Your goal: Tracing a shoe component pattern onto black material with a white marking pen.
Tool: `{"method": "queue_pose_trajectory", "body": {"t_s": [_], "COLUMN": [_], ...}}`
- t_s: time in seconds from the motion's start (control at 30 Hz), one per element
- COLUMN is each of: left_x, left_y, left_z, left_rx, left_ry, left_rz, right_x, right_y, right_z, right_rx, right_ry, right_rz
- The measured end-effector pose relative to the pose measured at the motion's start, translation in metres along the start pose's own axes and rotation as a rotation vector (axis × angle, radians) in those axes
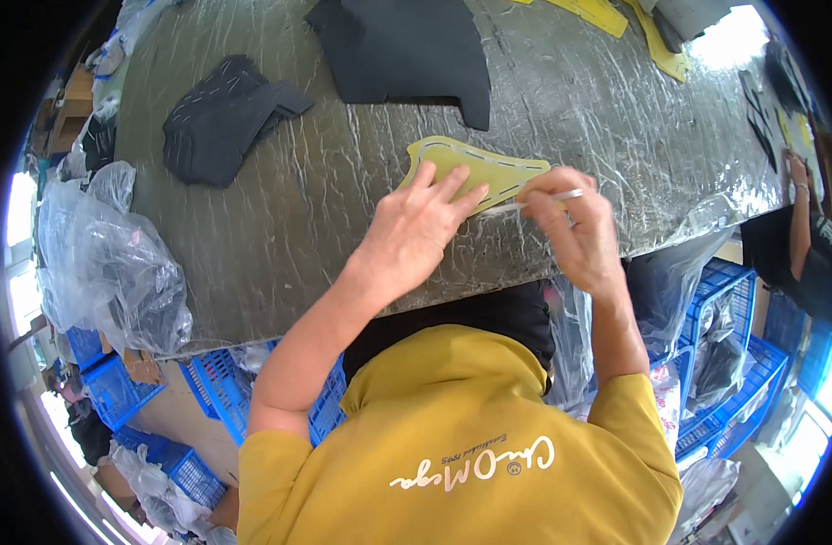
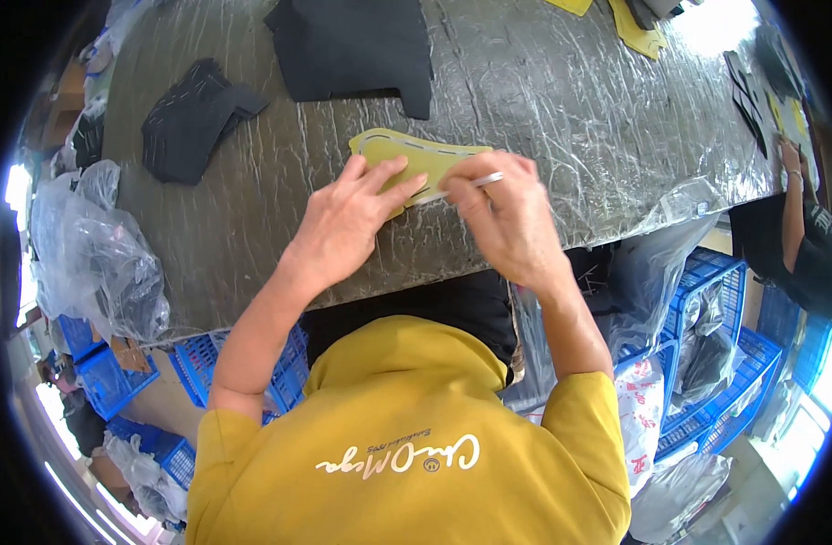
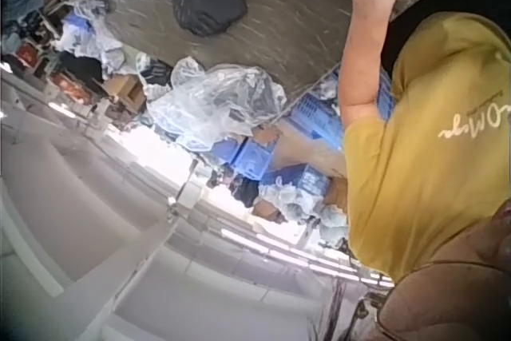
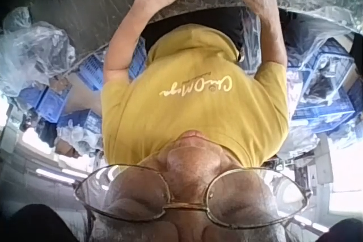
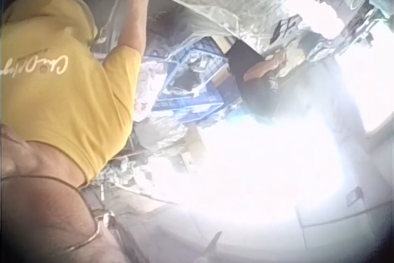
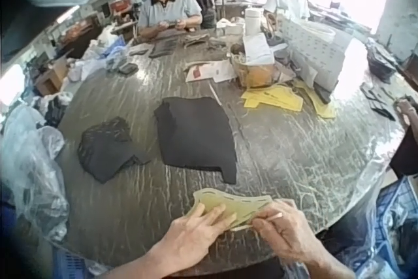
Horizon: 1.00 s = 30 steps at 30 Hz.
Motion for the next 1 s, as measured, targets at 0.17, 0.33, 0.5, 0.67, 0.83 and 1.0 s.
{"method": "queue_pose_trajectory", "body": {"t_s": [0.17, 0.33, 0.5, 0.67, 0.83, 1.0], "left_x": [0.004, 0.005, 0.004, 0.004, 0.003, 0.002], "left_y": [-0.009, -0.021, -0.018, -0.018, -0.017, -0.016], "left_z": [0.004, 0.008, 0.007, 0.006, 0.006, 0.005], "left_rx": [-0.037, -0.028, -0.013, -0.026, -0.036, 0.006], "left_ry": [-0.038, -0.118, -0.113, -0.084, -0.090, -0.136], "left_rz": [-0.034, -0.132, -0.155, -0.108, -0.078, -0.110], "right_x": [-0.036, -0.048, -0.055, -0.042, -0.030, -0.018], "right_y": [-0.008, -0.012, -0.016, -0.008, -0.002, 0.001], "right_z": [0.001, 0.002, 0.002, 0.003, 0.002, 0.004], "right_rx": [0.162, 0.177, 0.193, 0.225, 0.189, 0.146], "right_ry": [-0.053, -0.046, -0.041, 0.000, 0.039, 0.027], "right_rz": [-0.047, -0.066, -0.036, -0.133, -0.151, -0.185]}}
Point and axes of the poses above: each hand's wrist, its own z-axis towards the middle knuckle, its own x-axis out of the back of the hand, y = z × x, the point moved 5 cm from there along z, towards the middle knuckle, and after that the axes turned 2 degrees about -y, right-handed, at the moved point
